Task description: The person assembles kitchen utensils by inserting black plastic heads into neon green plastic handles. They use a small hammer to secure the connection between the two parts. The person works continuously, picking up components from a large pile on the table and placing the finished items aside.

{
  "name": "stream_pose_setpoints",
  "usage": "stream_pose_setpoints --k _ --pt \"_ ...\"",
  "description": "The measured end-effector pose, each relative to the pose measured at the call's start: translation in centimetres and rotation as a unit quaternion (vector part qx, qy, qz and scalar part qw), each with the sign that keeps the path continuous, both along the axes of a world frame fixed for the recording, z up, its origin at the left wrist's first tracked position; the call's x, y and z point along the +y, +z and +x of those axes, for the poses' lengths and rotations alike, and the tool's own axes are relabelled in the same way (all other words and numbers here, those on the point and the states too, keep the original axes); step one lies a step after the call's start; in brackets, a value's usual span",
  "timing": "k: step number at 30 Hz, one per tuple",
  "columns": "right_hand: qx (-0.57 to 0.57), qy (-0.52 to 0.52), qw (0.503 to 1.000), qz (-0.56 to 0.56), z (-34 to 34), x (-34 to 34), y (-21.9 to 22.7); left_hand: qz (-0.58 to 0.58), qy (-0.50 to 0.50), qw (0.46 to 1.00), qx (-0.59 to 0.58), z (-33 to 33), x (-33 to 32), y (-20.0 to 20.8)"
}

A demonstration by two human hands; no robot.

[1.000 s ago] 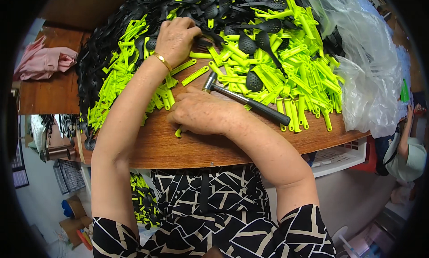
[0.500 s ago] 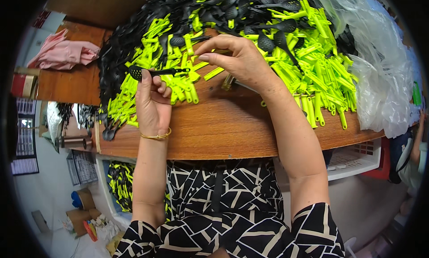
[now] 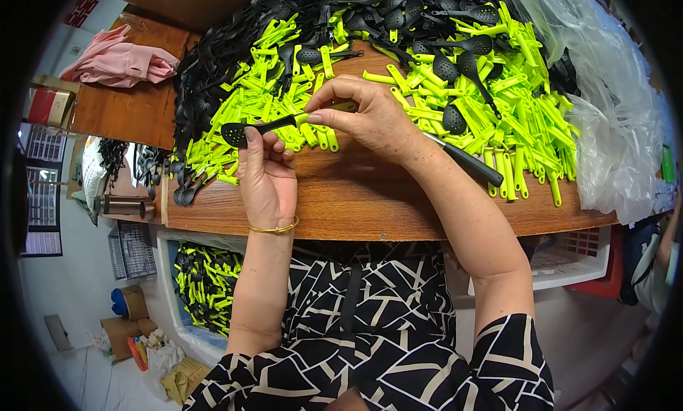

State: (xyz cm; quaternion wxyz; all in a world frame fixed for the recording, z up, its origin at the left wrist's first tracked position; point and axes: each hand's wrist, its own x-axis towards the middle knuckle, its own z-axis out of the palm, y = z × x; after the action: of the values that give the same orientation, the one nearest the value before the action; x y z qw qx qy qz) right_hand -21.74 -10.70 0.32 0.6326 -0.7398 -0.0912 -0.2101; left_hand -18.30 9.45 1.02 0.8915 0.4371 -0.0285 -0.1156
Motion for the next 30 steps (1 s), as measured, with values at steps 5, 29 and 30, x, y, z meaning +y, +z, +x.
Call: stream_pose_setpoints --k 5,29,30 --pt "0.012 0.013 1.000 0.019 -0.1 -0.8 -0.1 -0.001 -0.019 1.000 0.008 -0.4 -0.3 -0.1" --pt "-0.241 0.102 0.880 -0.396 -2.4 3.5 2.4 0.120 -0.438 0.883 0.117 -3.8 11.4 -0.1" --pt "-0.260 0.101 0.866 -0.415 -2.6 4.3 2.6 0.112 -0.413 0.895 0.128 -5.1 12.0 -0.8"
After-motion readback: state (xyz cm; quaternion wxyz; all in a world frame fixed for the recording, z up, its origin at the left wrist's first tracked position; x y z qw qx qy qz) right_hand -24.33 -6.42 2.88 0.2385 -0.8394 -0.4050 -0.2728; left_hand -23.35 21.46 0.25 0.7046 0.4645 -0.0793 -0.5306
